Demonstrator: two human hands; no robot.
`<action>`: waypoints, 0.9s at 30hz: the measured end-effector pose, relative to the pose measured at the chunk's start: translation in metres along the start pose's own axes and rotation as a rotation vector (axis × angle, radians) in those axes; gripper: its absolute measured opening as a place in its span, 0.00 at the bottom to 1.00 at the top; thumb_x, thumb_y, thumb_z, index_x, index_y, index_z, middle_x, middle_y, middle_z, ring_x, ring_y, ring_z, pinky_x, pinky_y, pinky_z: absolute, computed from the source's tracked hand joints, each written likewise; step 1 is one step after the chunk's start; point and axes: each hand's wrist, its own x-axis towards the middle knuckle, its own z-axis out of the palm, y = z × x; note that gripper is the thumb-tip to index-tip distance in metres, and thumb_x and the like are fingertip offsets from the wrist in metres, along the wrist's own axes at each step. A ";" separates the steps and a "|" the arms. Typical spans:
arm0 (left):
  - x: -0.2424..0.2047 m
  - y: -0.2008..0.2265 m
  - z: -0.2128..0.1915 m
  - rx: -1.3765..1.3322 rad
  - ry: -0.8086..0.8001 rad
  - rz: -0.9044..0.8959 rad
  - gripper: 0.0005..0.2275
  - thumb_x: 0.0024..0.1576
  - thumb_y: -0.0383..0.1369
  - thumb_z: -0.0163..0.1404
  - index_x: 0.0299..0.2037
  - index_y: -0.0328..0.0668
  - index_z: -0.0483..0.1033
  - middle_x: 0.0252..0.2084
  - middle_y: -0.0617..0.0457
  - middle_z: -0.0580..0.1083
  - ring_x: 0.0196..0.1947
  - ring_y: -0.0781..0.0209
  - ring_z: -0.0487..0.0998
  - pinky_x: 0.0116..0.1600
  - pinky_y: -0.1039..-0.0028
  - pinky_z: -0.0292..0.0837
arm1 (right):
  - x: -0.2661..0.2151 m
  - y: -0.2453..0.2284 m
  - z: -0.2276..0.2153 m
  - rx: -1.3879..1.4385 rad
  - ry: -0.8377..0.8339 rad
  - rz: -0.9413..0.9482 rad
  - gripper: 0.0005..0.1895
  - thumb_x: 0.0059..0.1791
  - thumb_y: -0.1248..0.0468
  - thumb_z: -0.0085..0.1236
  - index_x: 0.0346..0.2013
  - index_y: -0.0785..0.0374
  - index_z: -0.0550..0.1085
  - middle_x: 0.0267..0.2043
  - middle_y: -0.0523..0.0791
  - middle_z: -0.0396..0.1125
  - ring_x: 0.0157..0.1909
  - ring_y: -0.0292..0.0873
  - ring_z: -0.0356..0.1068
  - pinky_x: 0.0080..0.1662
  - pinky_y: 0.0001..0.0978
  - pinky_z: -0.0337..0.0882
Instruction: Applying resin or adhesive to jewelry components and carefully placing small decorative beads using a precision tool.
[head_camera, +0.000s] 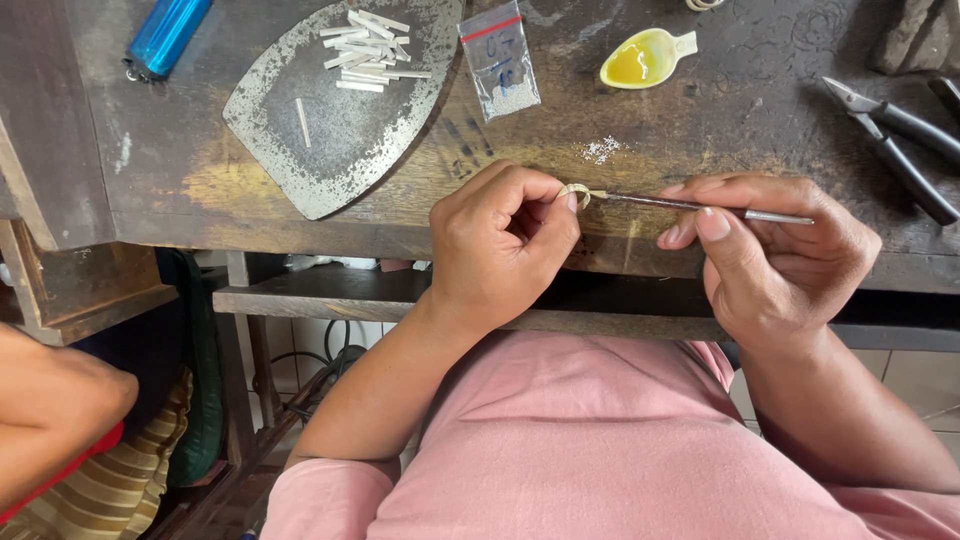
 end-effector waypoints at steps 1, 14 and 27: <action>0.000 0.000 0.000 0.000 0.001 0.001 0.06 0.46 0.22 0.47 0.20 0.40 0.65 0.19 0.56 0.64 0.17 0.67 0.63 0.25 0.78 0.58 | 0.000 -0.001 0.000 0.000 0.000 -0.002 0.06 0.46 0.74 0.45 0.32 0.79 0.62 0.33 0.65 0.62 0.23 0.50 0.66 0.30 0.29 0.67; -0.001 -0.005 -0.003 -0.060 -0.016 0.040 0.02 0.48 0.23 0.48 0.25 0.39 0.70 0.22 0.56 0.68 0.20 0.67 0.65 0.27 0.79 0.60 | 0.007 0.000 -0.010 0.113 0.068 0.104 0.07 0.46 0.72 0.46 0.32 0.78 0.64 0.32 0.61 0.62 0.21 0.50 0.65 0.25 0.30 0.69; -0.005 -0.012 -0.006 -0.095 -0.091 0.061 0.05 0.49 0.20 0.50 0.33 0.35 0.73 0.29 0.51 0.73 0.28 0.63 0.74 0.34 0.79 0.69 | 0.037 -0.034 -0.026 -0.154 -0.148 0.006 0.07 0.52 0.78 0.40 0.35 0.87 0.61 0.33 0.66 0.62 0.24 0.50 0.64 0.29 0.30 0.65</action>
